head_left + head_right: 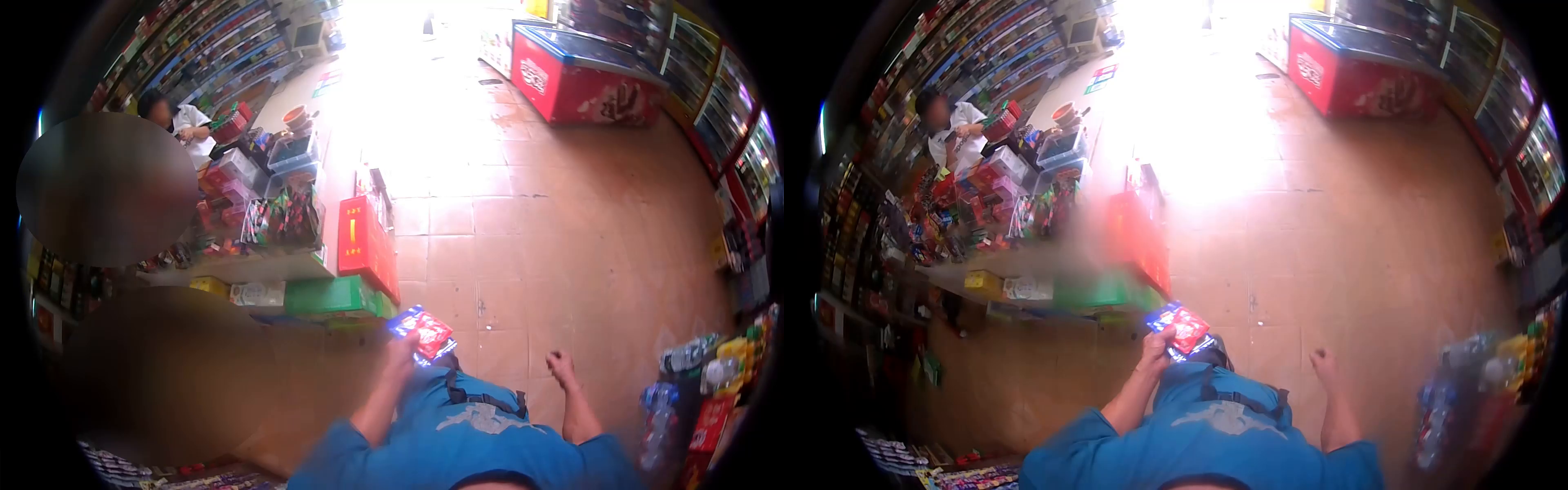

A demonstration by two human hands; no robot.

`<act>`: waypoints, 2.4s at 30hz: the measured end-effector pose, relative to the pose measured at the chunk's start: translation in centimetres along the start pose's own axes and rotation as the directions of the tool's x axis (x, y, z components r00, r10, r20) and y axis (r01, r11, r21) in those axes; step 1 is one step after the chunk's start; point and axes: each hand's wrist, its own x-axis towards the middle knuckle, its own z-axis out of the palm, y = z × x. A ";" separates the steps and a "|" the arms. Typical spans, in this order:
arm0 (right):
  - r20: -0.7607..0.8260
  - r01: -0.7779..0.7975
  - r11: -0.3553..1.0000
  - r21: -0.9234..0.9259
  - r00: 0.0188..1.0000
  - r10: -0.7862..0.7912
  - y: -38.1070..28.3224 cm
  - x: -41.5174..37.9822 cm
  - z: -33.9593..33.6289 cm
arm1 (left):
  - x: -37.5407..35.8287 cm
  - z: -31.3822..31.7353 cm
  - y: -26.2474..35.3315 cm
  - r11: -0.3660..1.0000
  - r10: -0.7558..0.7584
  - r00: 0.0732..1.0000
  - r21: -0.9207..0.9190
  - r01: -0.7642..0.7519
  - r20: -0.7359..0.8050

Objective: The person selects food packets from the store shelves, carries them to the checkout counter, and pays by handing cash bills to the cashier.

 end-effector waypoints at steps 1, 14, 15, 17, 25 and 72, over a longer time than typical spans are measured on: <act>0.000 0.056 0.987 -0.148 0.998 -0.057 7.0 3.7 1.5 | 2.5 2.2 1.5 1.000 0.006 1.000 0.025 -0.006 -0.004; 0.340 -0.612 0.742 0.275 0.783 0.520 -6.1 20.8 -0.8 | 37.0 24.8 17.8 0.969 0.092 0.995 -0.231 -0.082 0.036; 0.379 -0.494 0.796 0.350 0.852 0.362 -7.9 24.6 -1.7 | 39.2 26.5 18.8 0.965 0.074 0.997 -0.255 -0.066 0.023; 0.403 -0.578 0.786 0.219 0.787 0.467 -12.6 36.6 -2.0 | 43.3 29.0 20.9 0.943 0.118 0.993 -0.312 -0.114 -0.006; 0.077 -0.060 0.995 0.077 0.996 0.055 -52.6 76.8 4.2 | 57.2 37.1 36.8 0.847 0.425 0.880 -0.252 -0.469 -0.211; 0.942 0.663 0.733 -0.151 0.322 -0.097 -112.6 108.6 60.2 | 87.9 45.6 40.1 0.985 0.009 0.944 -0.161 -0.066 -0.331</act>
